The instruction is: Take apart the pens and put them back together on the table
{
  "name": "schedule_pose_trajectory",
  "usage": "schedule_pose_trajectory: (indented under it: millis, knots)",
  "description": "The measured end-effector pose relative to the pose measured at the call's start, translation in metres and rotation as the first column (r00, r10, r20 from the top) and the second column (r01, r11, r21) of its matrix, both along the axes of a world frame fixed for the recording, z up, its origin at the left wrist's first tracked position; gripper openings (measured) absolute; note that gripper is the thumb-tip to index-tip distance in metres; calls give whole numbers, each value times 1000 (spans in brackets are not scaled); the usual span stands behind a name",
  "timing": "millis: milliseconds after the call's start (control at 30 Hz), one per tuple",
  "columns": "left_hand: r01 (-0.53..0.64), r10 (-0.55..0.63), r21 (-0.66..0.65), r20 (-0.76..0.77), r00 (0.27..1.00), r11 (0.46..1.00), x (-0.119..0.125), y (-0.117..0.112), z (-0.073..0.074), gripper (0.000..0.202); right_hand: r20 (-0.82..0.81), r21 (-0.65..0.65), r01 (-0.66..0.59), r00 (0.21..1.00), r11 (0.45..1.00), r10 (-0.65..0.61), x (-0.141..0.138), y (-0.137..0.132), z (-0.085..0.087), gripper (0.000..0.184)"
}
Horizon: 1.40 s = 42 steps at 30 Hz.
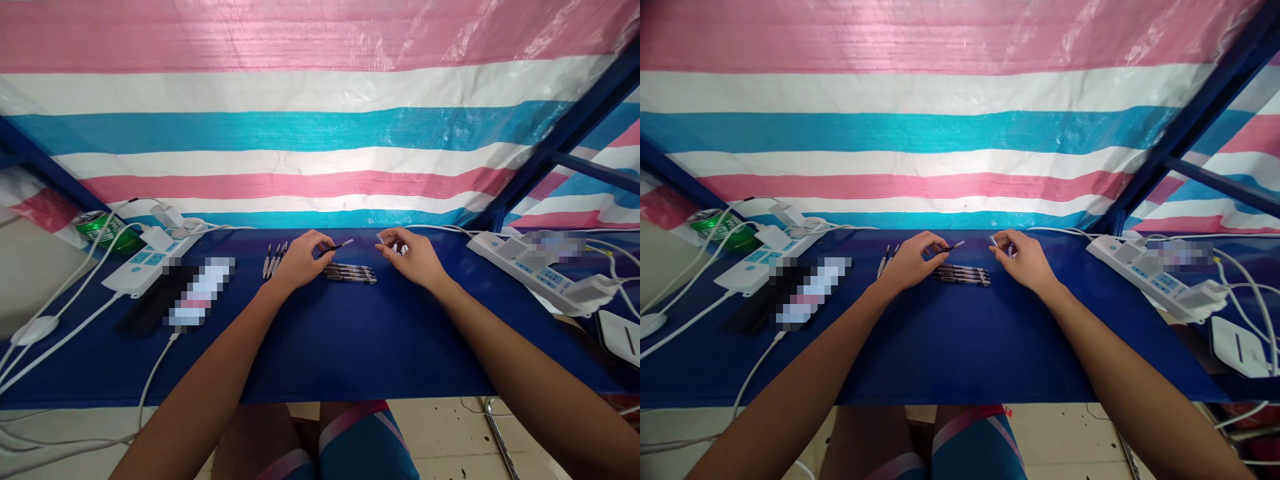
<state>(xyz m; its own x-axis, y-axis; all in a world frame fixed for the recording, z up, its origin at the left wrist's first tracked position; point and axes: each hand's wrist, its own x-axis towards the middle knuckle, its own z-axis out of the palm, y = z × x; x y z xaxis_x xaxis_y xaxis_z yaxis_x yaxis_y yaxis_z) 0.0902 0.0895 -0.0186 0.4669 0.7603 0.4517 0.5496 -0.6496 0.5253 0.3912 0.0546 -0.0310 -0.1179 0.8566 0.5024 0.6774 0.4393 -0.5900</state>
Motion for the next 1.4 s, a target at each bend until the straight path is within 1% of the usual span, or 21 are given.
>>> schedule_pose_trajectory:
  millis: [100, 200, 267, 367, 467, 567, 667, 800, 900, 1067, 1200, 1300, 1400]
  knots:
    - [-73, 73, -65, 6, 997, 995, -7, 4, 1, 14, -2, -71, 64, 998, 995, -64, 3, 3, -2, 42]
    - [-175, 173, -66, -30, 984, 982, -14, 6, 6, 22, 78, -98, 86, 994, 991, -79, 5, 7, -8, 49]
    - [-239, 238, -10, -67, 969, 971, -19, 7, 11, 23, 160, -100, 101, 983, 990, -84, 5, 11, -13, 45]
    - [-322, 327, 60, -153, 932, 945, -25, 9, 16, 21, 283, -106, 130, 954, 986, -95, 6, 17, -20, 40]
    - [-400, 392, 37, -303, 869, 916, -29, 10, 15, 22, 377, -100, 156, 920, 983, -108, 8, 21, -25, 36]
    - [-461, 416, -5, -422, 805, 887, -30, 8, 10, 31, 405, -101, 156, 909, 983, -102, 10, 23, -27, 28]
    - [-490, 414, -34, -486, 770, 871, -31, 5, 6, 47, 398, -101, 147, 912, 984, -95, 12, 24, -27, 24]
    - [-522, 412, -67, -534, 738, 850, -31, 3, 8, 55, 385, -94, 147, 917, 985, -100, 13, 23, -27, 24]
    - [-529, 418, -49, -552, 721, 847, -31, 2, 10, 56, 369, -101, 147, 924, 984, -101, 13, 23, -27, 23]
    - [-537, 424, -26, -581, 695, 843, -29, 0, 10, 51, 345, -110, 154, 932, 982, -107, 10, 20, -26, 24]
    - [-529, 427, -18, -567, 704, 848, -28, 1, 6, 53, 330, -108, 134, 939, 985, -92, 6, 18, -24, 23]
    - [-522, 451, 27, -541, 709, 853, -28, 3, 3, 55, 327, -112, 119, 942, 987, -76, 4, 17, -24, 23]
    - [-513, 491, 115, -523, 697, 851, -29, 5, 0, 52, 332, -116, 121, 940, 986, -76, 3, 17, -24, 23]
